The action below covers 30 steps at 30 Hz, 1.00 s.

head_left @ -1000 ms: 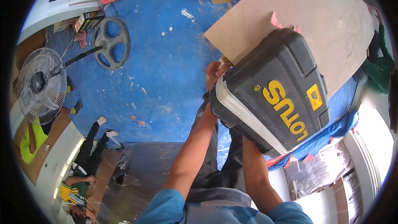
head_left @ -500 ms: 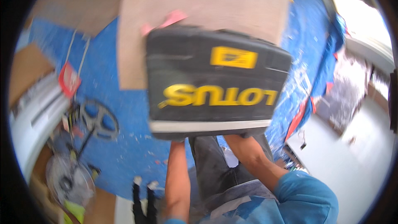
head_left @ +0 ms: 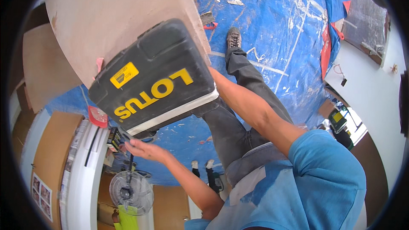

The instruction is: The person picks up and arranges various tools and materials on a blue tarp, placing a tool case onto a piece of wood and applying tape to the wood to secure items.

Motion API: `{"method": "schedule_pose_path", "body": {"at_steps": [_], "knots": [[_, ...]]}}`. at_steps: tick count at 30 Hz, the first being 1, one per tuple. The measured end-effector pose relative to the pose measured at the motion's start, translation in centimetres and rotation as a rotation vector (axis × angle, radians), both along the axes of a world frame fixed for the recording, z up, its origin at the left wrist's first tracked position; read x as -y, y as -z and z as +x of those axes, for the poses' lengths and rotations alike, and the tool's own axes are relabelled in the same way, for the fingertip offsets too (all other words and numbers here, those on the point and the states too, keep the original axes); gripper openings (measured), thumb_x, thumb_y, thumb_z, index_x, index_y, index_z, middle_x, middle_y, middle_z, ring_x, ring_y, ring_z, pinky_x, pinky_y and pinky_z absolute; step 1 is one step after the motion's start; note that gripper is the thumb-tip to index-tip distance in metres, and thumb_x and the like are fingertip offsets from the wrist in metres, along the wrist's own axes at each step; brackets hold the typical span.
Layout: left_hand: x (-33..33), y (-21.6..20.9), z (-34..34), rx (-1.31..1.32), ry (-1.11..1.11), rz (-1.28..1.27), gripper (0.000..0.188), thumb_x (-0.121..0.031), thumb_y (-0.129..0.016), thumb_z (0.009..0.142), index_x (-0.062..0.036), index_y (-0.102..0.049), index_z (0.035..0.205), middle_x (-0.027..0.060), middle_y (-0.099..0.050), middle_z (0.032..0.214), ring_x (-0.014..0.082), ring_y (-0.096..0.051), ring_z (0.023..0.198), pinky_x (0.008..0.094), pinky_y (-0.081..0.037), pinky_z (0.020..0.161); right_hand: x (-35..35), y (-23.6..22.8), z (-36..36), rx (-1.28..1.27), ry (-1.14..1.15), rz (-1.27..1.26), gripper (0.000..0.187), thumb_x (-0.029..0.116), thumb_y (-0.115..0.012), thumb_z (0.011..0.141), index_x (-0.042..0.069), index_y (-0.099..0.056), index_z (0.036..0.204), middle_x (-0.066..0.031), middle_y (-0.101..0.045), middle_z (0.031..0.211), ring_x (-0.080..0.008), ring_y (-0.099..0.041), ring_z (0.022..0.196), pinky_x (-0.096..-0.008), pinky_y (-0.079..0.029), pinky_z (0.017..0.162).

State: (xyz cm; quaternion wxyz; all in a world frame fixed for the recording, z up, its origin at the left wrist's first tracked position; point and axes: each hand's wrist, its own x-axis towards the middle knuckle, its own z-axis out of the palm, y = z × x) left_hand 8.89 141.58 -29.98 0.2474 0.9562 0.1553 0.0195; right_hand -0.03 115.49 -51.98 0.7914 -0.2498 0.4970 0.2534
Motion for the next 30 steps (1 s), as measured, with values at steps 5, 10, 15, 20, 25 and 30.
{"method": "schedule_pose_path", "body": {"at_steps": [5,10,15,20,25,30], "knots": [[8.4,1.0,1.2,-0.155,0.381,0.336,0.083,-0.064,-0.038,0.101,-0.0028,-0.028,0.156,0.0267,-0.015,0.164,0.0418,-0.012,0.153,0.0627,-0.015,0.116,1.8,3.9,-0.1,-0.077,0.335,0.485,0.023,0.014,-0.059,0.096,-0.001,-0.062,0.114,-0.0150,-0.066,0.099,-0.0267,-0.066,0.090,-0.0396,-0.056,0.080],[11.5,2.3,1.5,-0.063,0.390,0.429,0.084,-0.068,-0.032,0.100,-0.0079,-0.025,0.159,0.0263,-0.013,0.165,0.0418,-0.013,0.153,0.0637,-0.016,0.115,7.4,5.3,-2.4,-0.001,0.356,0.786,0.019,0.014,-0.064,0.095,-0.002,-0.066,0.105,-0.0144,-0.070,0.084,-0.0253,-0.072,0.074,-0.0393,-0.063,0.067],[11.1,-1.4,1.0,-0.024,0.319,0.356,0.077,-0.057,-0.044,0.103,-0.0052,-0.028,0.158,0.0254,-0.015,0.165,0.0417,-0.015,0.153,0.0562,-0.018,0.119,11.6,-4.0,-3.8,0.149,0.164,0.826,0.023,0.024,-0.057,0.101,0.003,-0.065,0.099,-0.0104,-0.067,0.086,-0.0226,-0.068,0.072,-0.0398,-0.059,0.063],[36.2,-6.7,1.9,-0.034,0.750,-0.349,0.044,-0.016,-0.061,0.088,0.0062,-0.059,0.126,0.0298,-0.058,0.133,0.0421,-0.051,0.130,0.0478,-0.038,0.111,7.3,-4.0,-10.2,0.183,0.246,0.570,0.020,0.019,-0.062,0.094,0.007,-0.068,0.110,-0.0034,-0.068,0.091,-0.0185,-0.064,0.082,-0.0353,-0.052,0.076],[68.4,-35.4,9.0,0.316,1.496,-0.421,0.056,-0.024,-0.059,0.088,0.0132,-0.038,0.124,0.0321,-0.066,0.095,0.0539,-0.063,0.095,0.0540,-0.050,0.091,5.2,-7.2,-6.8,0.468,-0.469,-0.398,0.036,0.010,-0.065,0.071,0.009,-0.075,0.105,-0.0051,-0.071,0.082,-0.0185,-0.064,0.071,-0.0345,-0.051,0.062],[79.5,-65.0,6.3,0.532,1.589,0.136,0.025,-0.019,-0.054,0.089,-0.0023,-0.071,0.099,0.0148,-0.076,0.093,0.0258,-0.074,0.085,0.0388,-0.059,0.080,4.4,-7.1,-5.5,0.190,-0.456,-0.690,0.028,0.018,-0.068,0.069,0.008,-0.079,0.092,-0.0114,-0.073,0.077,-0.0240,-0.071,0.067,-0.0375,-0.056,0.062]]}}
